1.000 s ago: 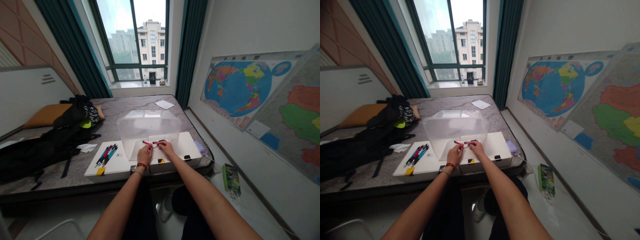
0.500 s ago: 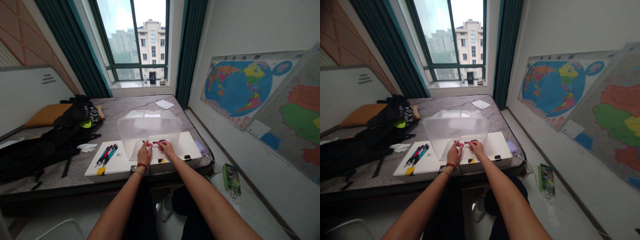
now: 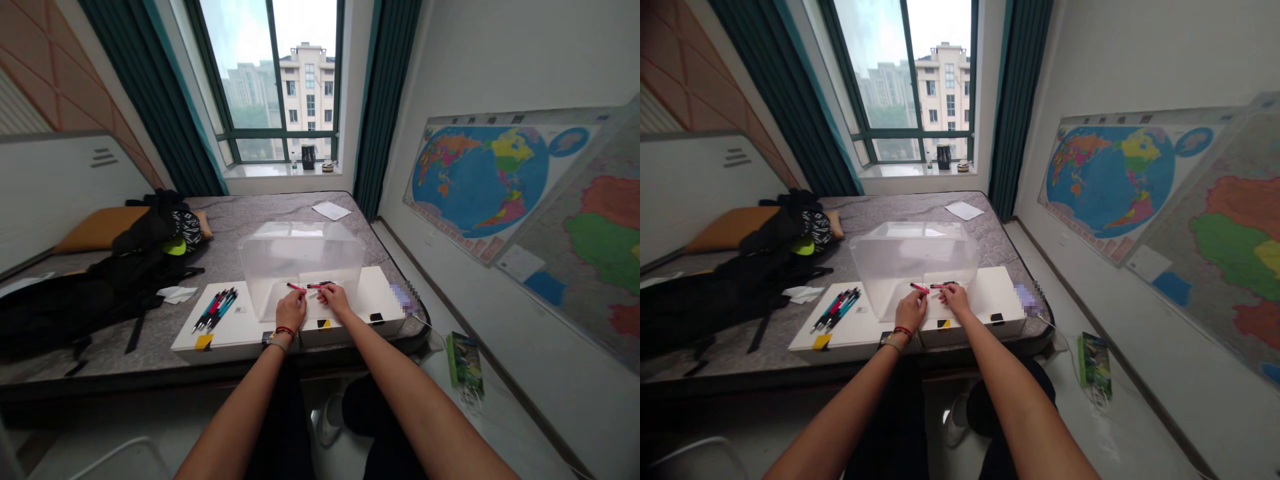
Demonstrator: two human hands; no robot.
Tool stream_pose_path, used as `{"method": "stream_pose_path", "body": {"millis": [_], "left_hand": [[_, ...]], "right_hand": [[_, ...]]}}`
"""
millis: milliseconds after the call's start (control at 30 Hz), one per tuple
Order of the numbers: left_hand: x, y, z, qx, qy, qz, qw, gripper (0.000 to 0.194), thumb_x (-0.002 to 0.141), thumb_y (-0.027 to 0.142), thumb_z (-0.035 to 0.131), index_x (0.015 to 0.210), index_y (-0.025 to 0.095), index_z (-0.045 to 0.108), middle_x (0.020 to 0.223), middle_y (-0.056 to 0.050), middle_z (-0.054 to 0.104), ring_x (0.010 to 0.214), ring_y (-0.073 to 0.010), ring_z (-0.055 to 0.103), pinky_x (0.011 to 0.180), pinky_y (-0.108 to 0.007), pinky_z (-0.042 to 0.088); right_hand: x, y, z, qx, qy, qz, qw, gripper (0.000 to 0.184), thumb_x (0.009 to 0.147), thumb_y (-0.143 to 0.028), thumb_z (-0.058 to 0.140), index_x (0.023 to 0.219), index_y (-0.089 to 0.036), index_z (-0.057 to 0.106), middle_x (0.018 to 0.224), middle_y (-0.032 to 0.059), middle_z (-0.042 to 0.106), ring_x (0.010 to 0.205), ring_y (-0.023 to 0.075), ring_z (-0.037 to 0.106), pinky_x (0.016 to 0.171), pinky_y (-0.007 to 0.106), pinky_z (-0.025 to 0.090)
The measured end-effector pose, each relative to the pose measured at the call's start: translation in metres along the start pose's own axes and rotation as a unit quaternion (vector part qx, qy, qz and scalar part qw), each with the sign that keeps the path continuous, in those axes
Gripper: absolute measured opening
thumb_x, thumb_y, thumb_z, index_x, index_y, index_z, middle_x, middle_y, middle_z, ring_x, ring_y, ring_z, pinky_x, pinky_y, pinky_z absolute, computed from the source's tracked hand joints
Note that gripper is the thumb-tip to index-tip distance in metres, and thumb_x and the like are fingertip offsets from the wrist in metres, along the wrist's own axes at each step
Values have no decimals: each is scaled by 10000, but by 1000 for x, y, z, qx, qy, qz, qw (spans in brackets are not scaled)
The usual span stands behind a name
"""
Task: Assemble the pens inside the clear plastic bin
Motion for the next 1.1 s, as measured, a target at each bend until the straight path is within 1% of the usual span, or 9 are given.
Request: {"method": "stream_pose_path", "body": {"millis": [233, 433, 567, 633, 700, 800, 867, 967, 1100], "left_hand": [[0, 12, -11, -55, 18, 50, 997, 187, 884, 254, 478, 956, 206, 643, 891, -48, 692, 804, -160, 631, 751, -276, 460], [-20, 31, -84, -190, 129, 96, 968, 198, 895, 271, 473, 991, 195, 629, 856, -41, 668, 664, -105, 587, 684, -236, 488], [-55, -26, -153, -178, 322, -41, 929, 306, 854, 292, 542, 1137, 178, 565, 816, -18, 637, 656, -110, 583, 667, -239, 492], [-66, -66, -171, -153, 363, -116, 912, 431, 853, 318, 525, 1248, 151, 480, 834, -24, 630, 667, -122, 588, 655, -246, 491], [-58, -102, -174, -82, 316, -167, 930, 391, 853, 352, 501, 1192, 159, 533, 867, -40, 640, 685, -140, 591, 678, -262, 488], [-32, -149, -154, 20, 148, -196, 969, 350, 846, 352, 460, 1107, 182, 620, 925, -77, 671, 824, -200, 623, 778, -305, 480], [-23, -182, -135, 73, 40, -250, 965, 414, 851, 393, 440, 1188, 220, 608, 950, -90, 690, 848, -241, 639, 757, -332, 483], [-15, -204, -110, 126, -81, -258, 954, 391, 838, 423, 451, 1128, 254, 652, 1048, -102, 688, 944, -281, 638, 787, -364, 484], [-14, -212, -93, 178, -125, -251, 943, 345, 849, 383, 418, 1037, 237, 667, 1053, -119, 680, 955, -302, 635, 789, -419, 491]], "right_hand": [[0, 2, 1, -18, 4, 4, 1000, 199, 705, -314, 566, 717, -132, 647, 579, 40, 654, 477, 113, 554, 460, 204, 413], [3, 5, 0, -27, 4, 2, 1000, 226, 713, -335, 564, 730, -127, 650, 586, 44, 653, 464, 108, 537, 461, 209, 416], [3, 6, 0, -29, 6, 9, 1000, 231, 705, -344, 573, 727, -128, 651, 582, 41, 646, 464, 109, 536, 459, 209, 414], [2, 3, 1, -32, 7, 10, 999, 227, 703, -341, 576, 727, -129, 653, 581, 40, 644, 464, 110, 535, 461, 210, 415], [0, 0, 2, -36, 5, 8, 999, 219, 704, -338, 578, 719, -133, 652, 584, 39, 644, 466, 110, 534, 463, 212, 415], [-1, -3, 3, -44, 3, 3, 999, 213, 715, -335, 571, 716, -138, 651, 580, 31, 640, 463, 108, 526, 462, 213, 412], [-1, -3, 3, -49, 3, -1, 999, 215, 724, -338, 566, 725, -140, 651, 578, 25, 636, 461, 107, 523, 463, 213, 412], [0, -1, 3, -54, 1, -4, 999, 231, 734, -357, 573, 751, -142, 656, 584, 19, 636, 460, 107, 523, 464, 214, 415], [0, 0, 4, -66, -3, -5, 998, 249, 747, -364, 565, 796, -140, 663, 592, 16, 635, 468, 112, 529, 468, 217, 421]]}}
Point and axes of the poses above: each hand's wrist, its own x-axis towards the middle knuckle, its own z-axis out of the palm, y = z × x, the point moved 10 cm from there along x, towards the middle knuckle
